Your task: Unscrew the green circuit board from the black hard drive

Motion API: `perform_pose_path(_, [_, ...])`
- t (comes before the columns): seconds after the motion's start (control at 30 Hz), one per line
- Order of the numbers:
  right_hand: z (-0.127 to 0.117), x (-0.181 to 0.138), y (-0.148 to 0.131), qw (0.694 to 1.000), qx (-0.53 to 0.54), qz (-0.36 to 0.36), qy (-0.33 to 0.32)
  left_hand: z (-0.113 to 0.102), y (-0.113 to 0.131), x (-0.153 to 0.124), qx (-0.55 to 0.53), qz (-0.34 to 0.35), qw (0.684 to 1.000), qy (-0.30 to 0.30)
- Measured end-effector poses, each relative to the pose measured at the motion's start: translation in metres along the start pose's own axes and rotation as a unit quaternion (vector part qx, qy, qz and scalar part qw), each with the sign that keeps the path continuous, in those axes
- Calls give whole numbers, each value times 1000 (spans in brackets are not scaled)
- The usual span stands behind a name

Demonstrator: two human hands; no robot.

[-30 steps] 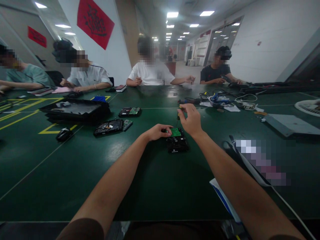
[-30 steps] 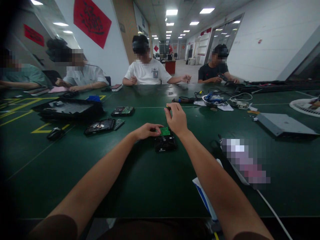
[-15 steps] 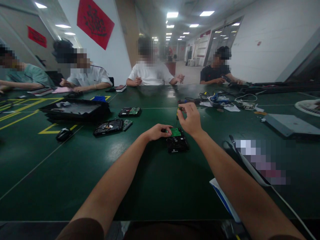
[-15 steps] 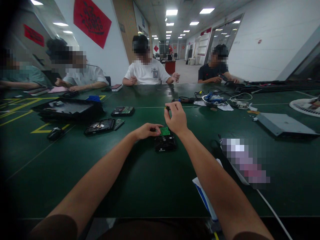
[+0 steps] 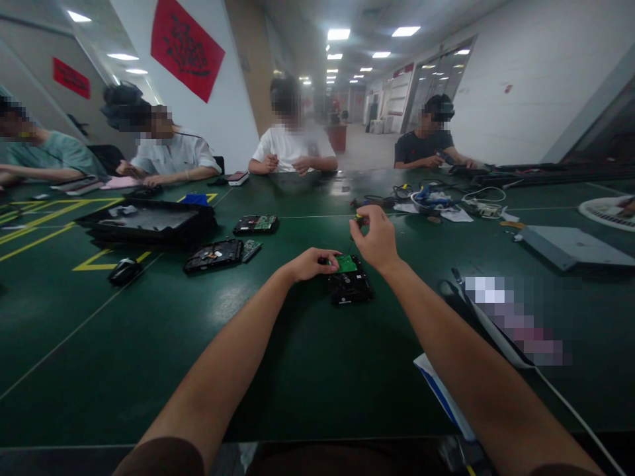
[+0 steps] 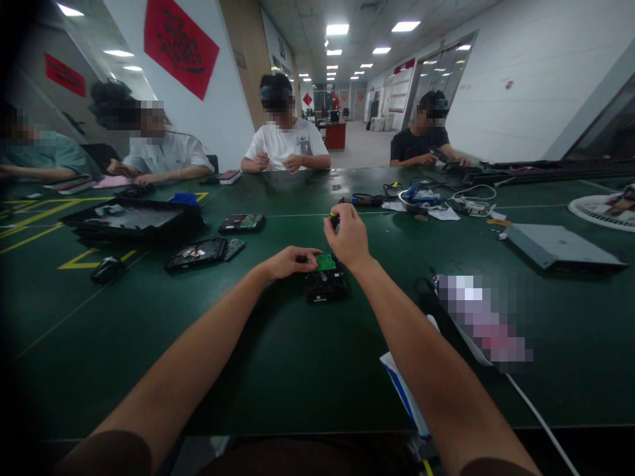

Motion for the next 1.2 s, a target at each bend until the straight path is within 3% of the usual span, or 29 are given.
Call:
perform_pose_path(0.5, [1, 4, -4, 1000, -7, 5, -25, -1, 1, 0, 9, -12, 1000, -1])
perform_pose_path(0.87, [12, 18, 1, 996, -69, 14, -56, -3, 3, 0, 19, -16, 1000, 1])
perform_pose_path(1.2, [15, 26, -11, 990, -118, -6, -75, -3, 3, 0, 19, -10, 1000, 9])
Point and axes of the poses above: each hand's wrist, its own x-axis towards the middle knuckle, its own z-axis out of the palm, y = z × x, the point moved 6 cm from there along x, towards the middle knuckle, and after that the axes turned 15 degrees about y, right-handed, at the moved point
